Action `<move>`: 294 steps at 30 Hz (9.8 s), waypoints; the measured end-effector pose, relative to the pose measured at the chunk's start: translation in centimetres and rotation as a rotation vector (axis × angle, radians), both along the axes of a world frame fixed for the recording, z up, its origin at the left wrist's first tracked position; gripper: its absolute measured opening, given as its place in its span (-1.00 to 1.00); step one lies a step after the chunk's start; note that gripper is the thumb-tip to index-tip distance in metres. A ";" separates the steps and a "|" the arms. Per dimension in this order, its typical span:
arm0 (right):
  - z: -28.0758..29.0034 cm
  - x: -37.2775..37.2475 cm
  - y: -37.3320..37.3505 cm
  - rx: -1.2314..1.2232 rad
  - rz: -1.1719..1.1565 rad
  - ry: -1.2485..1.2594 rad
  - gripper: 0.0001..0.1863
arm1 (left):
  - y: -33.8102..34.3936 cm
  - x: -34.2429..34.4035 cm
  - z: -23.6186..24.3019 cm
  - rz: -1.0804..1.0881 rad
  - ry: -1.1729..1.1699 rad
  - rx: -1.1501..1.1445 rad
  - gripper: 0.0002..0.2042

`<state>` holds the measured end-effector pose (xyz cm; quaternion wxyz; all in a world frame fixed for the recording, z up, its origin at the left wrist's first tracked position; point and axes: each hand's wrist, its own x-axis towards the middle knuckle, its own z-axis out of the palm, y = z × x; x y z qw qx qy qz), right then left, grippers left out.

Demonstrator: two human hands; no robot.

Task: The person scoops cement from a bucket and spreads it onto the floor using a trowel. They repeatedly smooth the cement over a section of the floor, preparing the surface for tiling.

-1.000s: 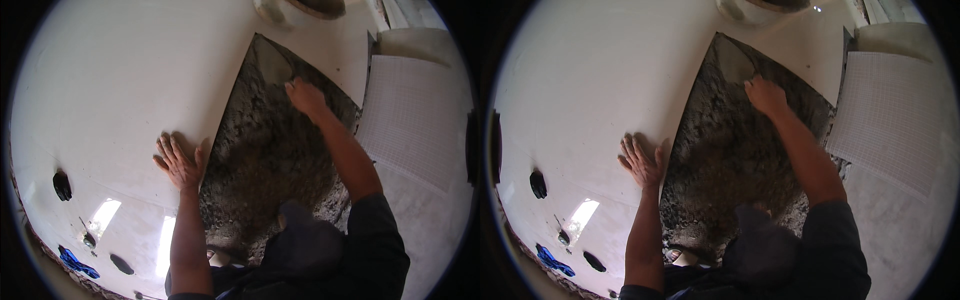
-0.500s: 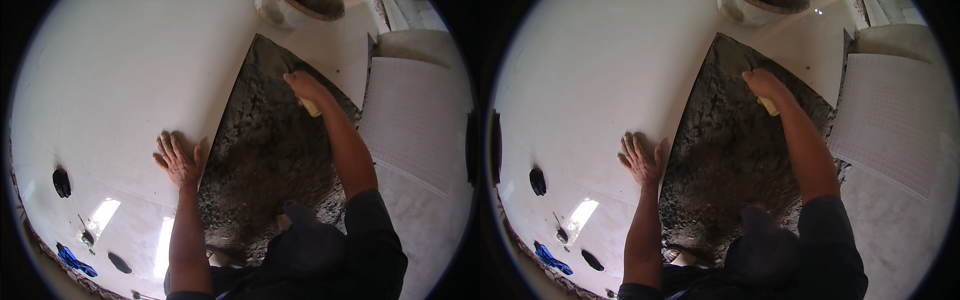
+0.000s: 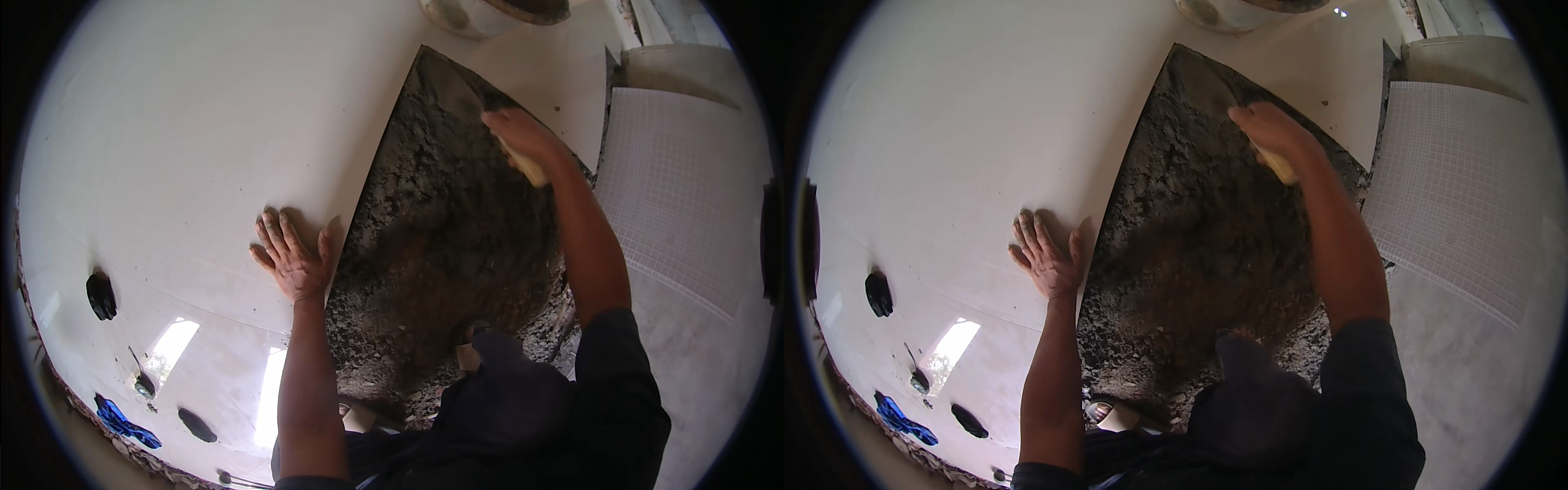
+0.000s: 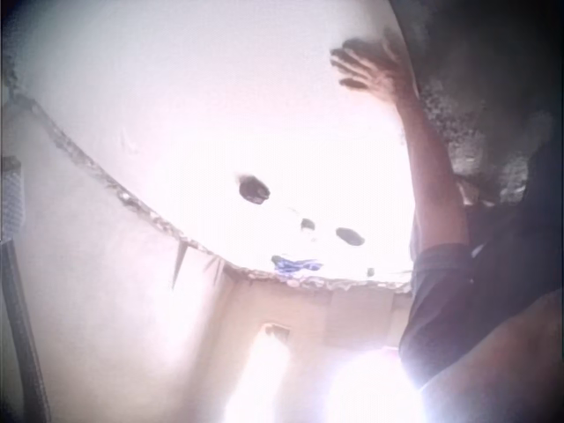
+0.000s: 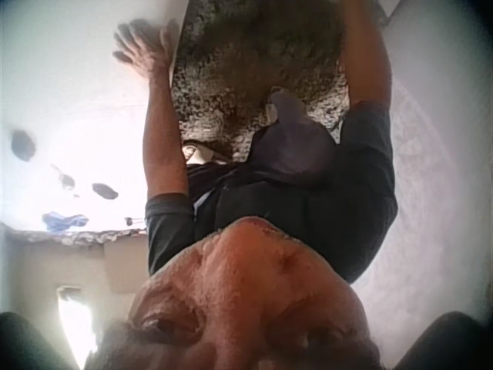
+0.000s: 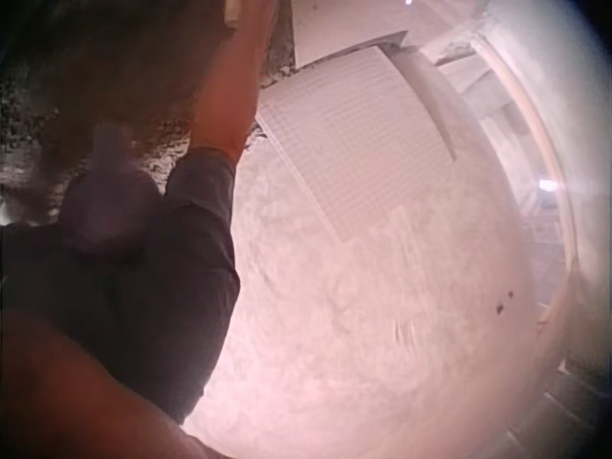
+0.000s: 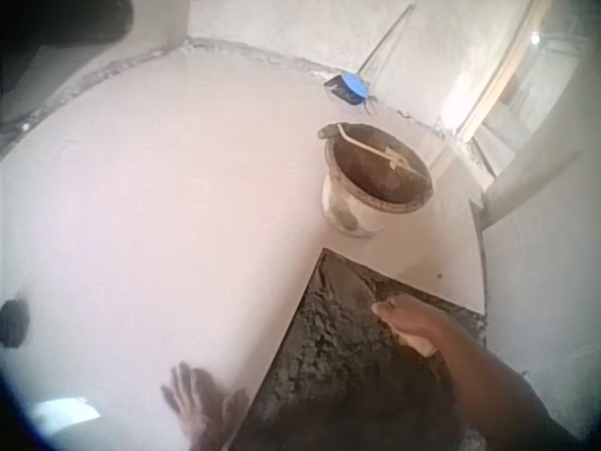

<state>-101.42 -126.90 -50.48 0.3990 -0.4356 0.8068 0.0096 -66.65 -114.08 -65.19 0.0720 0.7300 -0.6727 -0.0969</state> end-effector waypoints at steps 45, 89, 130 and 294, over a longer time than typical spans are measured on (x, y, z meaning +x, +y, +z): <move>-0.8 -4.7 19.9 -0.197 0.440 0.461 -0.61 | 0.1 0.0 -0.5 -0.023 -0.020 -0.070 -0.27; -2.6 -18.9 19.3 0.037 0.194 0.560 -0.48 | 0.5 0.3 -3.0 -0.069 -0.128 -0.230 -0.34; -5.2 -22.3 26.3 0.040 0.015 0.521 -0.52 | 0.2 0.9 -3.8 -0.073 -0.124 -0.240 -0.26; 47.9 104.4 93.6 0.217 2.162 -0.187 -0.68 | 111.1 17.4 55.0 3.335 0.994 -0.596 -0.60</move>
